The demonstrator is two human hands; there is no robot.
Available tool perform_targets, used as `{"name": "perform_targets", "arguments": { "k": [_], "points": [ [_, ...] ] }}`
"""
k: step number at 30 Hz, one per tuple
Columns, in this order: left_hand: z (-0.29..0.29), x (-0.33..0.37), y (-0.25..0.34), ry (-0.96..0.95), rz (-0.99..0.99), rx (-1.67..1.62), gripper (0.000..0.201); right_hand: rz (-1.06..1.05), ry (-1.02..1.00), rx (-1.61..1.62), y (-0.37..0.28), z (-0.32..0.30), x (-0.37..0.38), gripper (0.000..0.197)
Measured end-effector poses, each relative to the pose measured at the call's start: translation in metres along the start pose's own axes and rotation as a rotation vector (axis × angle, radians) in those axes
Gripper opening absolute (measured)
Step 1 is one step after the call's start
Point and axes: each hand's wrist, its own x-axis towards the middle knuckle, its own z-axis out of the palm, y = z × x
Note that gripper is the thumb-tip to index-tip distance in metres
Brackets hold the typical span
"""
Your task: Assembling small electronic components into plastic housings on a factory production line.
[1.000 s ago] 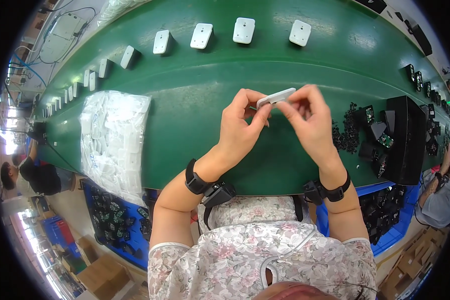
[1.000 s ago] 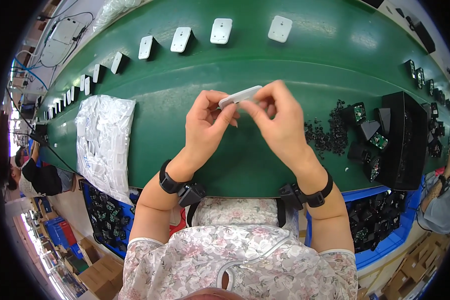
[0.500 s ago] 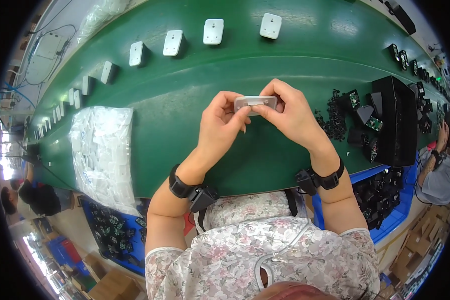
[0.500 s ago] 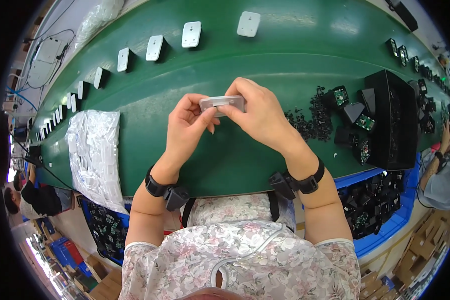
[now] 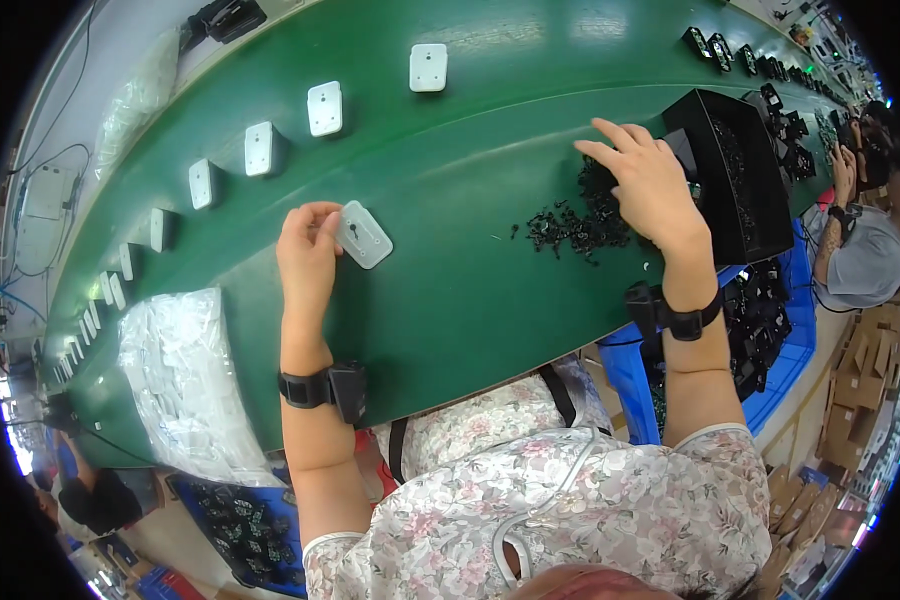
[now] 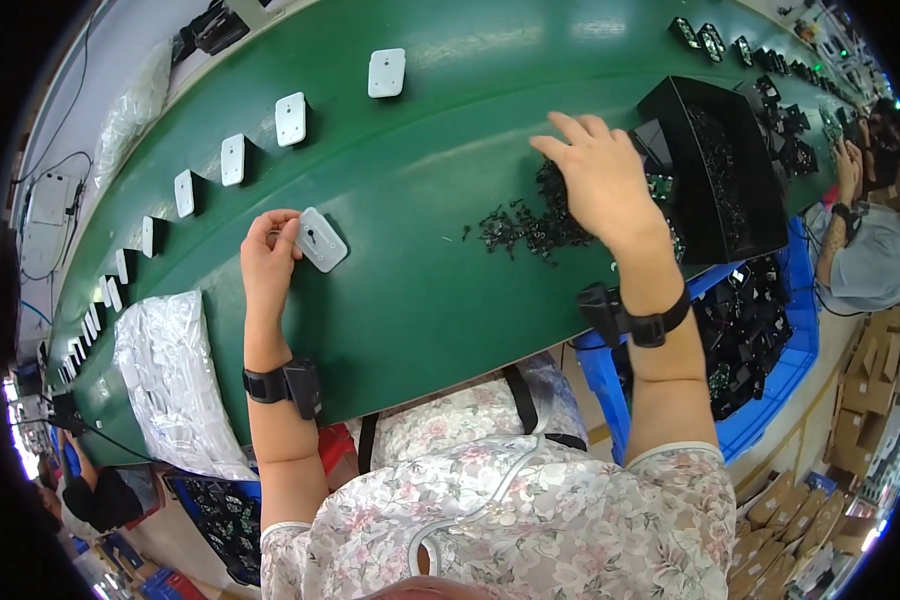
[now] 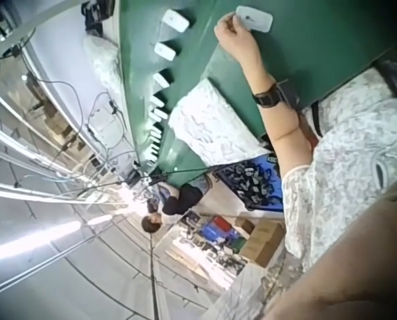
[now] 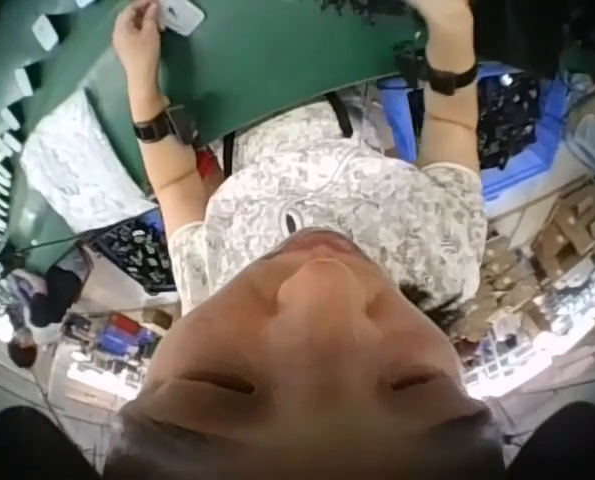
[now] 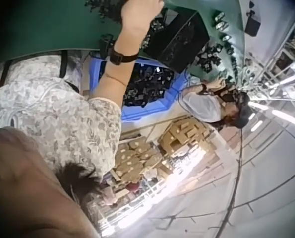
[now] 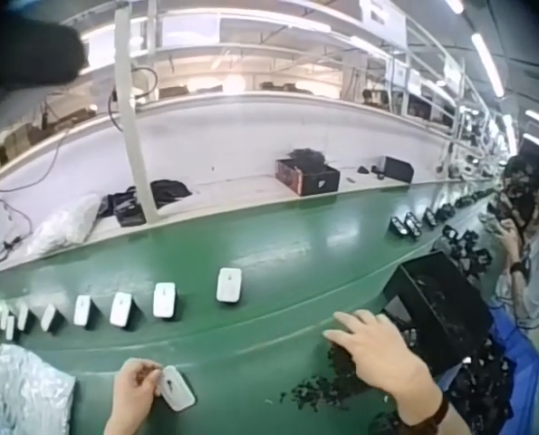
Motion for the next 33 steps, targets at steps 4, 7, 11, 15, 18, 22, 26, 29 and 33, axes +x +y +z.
{"name": "perform_targets", "arguments": {
  "k": [4,7,11,15,18,22,26,29,33],
  "points": [
    [0.003,-0.003,0.008,0.036,0.166,0.28,0.026,0.097,-0.145,-0.042,0.012,0.002,-0.001,0.051],
    [0.007,-0.022,0.028,0.178,0.294,0.863,0.056,0.051,-0.047,0.002,0.012,-0.005,0.006,0.048],
    [0.027,-0.036,0.034,0.116,0.248,0.878,0.072,0.078,0.365,0.61,-0.019,-0.008,0.026,0.043],
    [0.036,-0.036,0.036,0.028,0.374,0.812,0.069,0.053,0.184,1.484,-0.062,0.022,0.047,0.044],
    [0.031,-0.037,0.03,0.001,0.584,0.678,0.06,0.013,0.065,1.076,-0.068,0.021,0.047,0.043],
    [0.026,-0.04,0.023,-0.066,0.606,0.543,0.055,-0.049,0.084,0.664,-0.069,0.022,0.04,0.037],
    [0.025,-0.04,0.025,-0.088,0.578,0.41,0.057,-0.12,0.154,0.725,-0.086,0.012,0.042,0.034],
    [0.021,-0.041,0.021,-0.037,0.527,0.227,0.057,-0.219,0.215,0.805,-0.109,0.006,0.045,0.034],
    [0.016,-0.042,0.022,-0.127,0.502,0.19,0.056,-0.334,0.159,0.814,-0.126,0.01,0.05,0.035]
  ]
}}
